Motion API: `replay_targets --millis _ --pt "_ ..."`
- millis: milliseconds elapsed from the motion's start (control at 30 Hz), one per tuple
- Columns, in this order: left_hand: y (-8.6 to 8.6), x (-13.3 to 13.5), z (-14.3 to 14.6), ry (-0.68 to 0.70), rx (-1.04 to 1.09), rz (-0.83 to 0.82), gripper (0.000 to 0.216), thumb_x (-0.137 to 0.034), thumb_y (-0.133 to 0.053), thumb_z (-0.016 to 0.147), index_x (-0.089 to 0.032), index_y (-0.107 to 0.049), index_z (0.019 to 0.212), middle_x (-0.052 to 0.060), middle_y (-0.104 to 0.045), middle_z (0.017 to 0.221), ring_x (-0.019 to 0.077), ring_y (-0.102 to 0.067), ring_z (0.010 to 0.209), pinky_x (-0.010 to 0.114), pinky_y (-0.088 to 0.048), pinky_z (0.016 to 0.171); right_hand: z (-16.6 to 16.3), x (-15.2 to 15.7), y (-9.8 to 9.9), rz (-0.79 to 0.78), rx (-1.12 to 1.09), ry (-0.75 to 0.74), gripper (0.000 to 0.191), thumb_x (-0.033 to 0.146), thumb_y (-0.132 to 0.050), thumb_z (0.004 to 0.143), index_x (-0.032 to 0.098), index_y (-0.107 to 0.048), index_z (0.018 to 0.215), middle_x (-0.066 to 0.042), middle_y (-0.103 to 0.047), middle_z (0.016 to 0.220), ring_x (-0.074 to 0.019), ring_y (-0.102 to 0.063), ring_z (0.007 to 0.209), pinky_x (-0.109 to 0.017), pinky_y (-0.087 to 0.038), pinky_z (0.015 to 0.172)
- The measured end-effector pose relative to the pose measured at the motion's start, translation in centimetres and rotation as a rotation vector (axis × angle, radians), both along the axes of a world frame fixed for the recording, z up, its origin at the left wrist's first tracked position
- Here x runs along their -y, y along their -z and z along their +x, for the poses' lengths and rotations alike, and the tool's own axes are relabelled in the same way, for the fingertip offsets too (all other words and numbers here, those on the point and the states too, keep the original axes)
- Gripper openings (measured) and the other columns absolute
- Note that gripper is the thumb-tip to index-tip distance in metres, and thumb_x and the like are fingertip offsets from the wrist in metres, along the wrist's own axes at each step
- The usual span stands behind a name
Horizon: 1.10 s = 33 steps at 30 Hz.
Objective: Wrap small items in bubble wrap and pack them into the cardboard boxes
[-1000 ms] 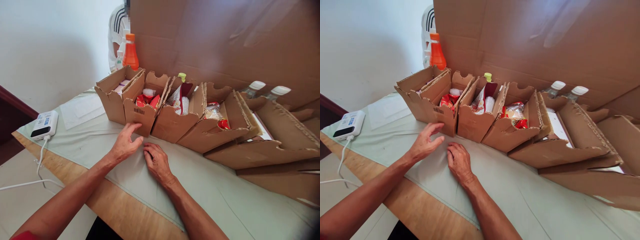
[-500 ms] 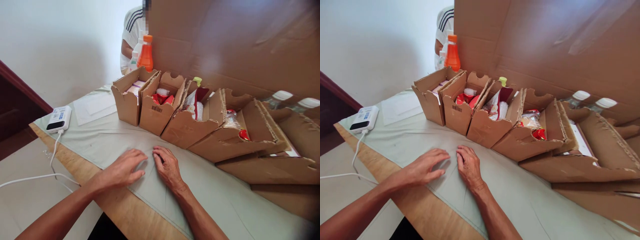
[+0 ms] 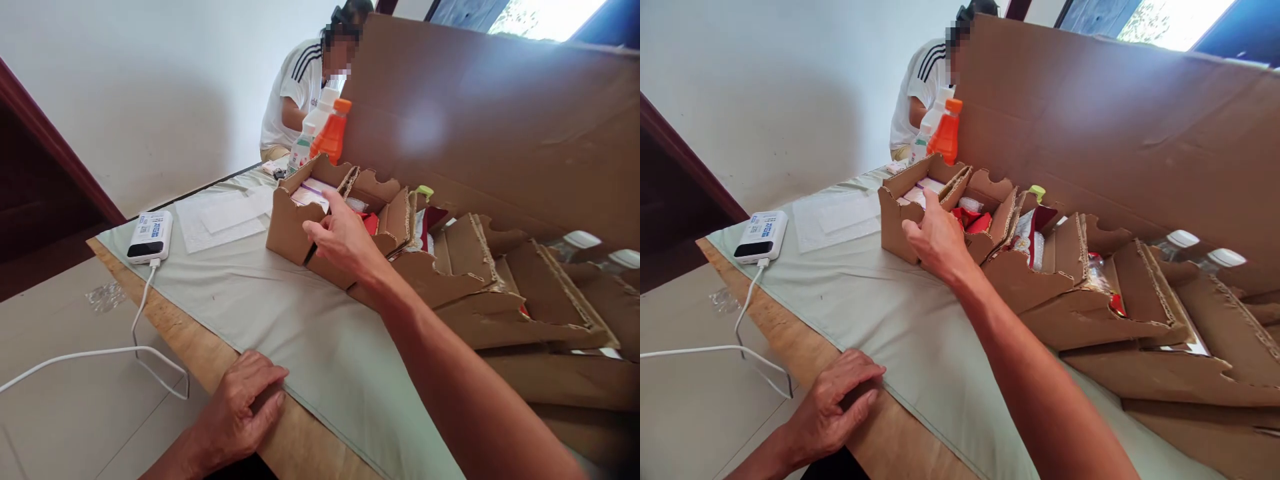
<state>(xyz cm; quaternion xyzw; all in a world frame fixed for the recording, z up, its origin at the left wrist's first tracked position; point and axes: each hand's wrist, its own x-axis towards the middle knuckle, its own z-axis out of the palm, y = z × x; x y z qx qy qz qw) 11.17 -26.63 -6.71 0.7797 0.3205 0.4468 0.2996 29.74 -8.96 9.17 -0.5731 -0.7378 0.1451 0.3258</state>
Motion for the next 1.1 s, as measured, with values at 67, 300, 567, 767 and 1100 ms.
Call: replay_targets --millis 67,300,567,767,1100 --pt "0.3 0.1 -0.3 -0.01 0.045 0.024 0.033 -0.008 -0.056 0.091 -0.021 -0.061 0.121 0.004 -0.069 0.082 0.0197 -0.063 0.075 0.034 -0.051 0.07 -0.5 -1.4 -0.5 -0.168 -0.018 0.025 0.029 0.015 -0.06 0.085 0.013 -0.061 0.114 0.005 -0.064 0.059 -0.0123 -0.059 0.048 -0.024 -0.046 0.055" --pt "2.3 1.3 -0.6 -0.384 0.249 0.022 0.06 -0.012 -0.056 0.094 -0.024 -0.046 0.151 0.014 -0.053 0.147 0.0276 -0.053 0.135 0.04 -0.051 0.104 -2.3 2.1 0.5 -0.14 -0.043 0.039 0.016 0.017 -0.052 0.095 0.018 -0.062 0.083 0.0 -0.072 0.073 -0.0119 -0.067 0.064 -0.021 -0.047 0.061" --pt "0.1 -0.4 -2.3 -0.644 0.562 -0.13 0.071 -0.026 -0.07 0.092 -0.034 -0.04 0.156 0.009 -0.044 0.159 0.0275 -0.046 0.143 0.04 -0.042 0.111 2.2 15.3 -1.2 -0.223 -0.055 -0.188 0.023 0.027 -0.051 0.099 0.022 -0.073 0.093 0.001 -0.074 0.072 -0.0127 -0.069 0.066 -0.022 -0.05 0.063" --pt "-2.4 0.0 -2.6 -0.478 0.575 -0.226 0.077 -0.035 -0.073 0.089 -0.034 -0.039 0.157 0.008 -0.045 0.161 0.0309 -0.044 0.147 0.046 -0.041 0.117 12.7 21.5 -0.6 -0.078 -0.261 0.279 0.026 0.046 -0.07 0.087 0.027 -0.074 0.106 -0.003 -0.078 0.083 -0.0183 -0.074 0.073 -0.025 -0.06 0.064" --pt "-1.3 1.9 -1.7 -0.379 0.276 -0.495 0.06 -0.052 -0.078 0.08 -0.021 -0.066 0.13 0.009 -0.073 0.116 0.0346 -0.065 0.12 0.042 -0.054 0.101 11.1 28.6 7.7 -0.259 -0.263 0.216 0.056 0.049 -0.074 0.081 0.021 -0.062 0.128 -0.013 -0.071 0.123 -0.0291 -0.069 0.105 -0.045 -0.06 0.091"
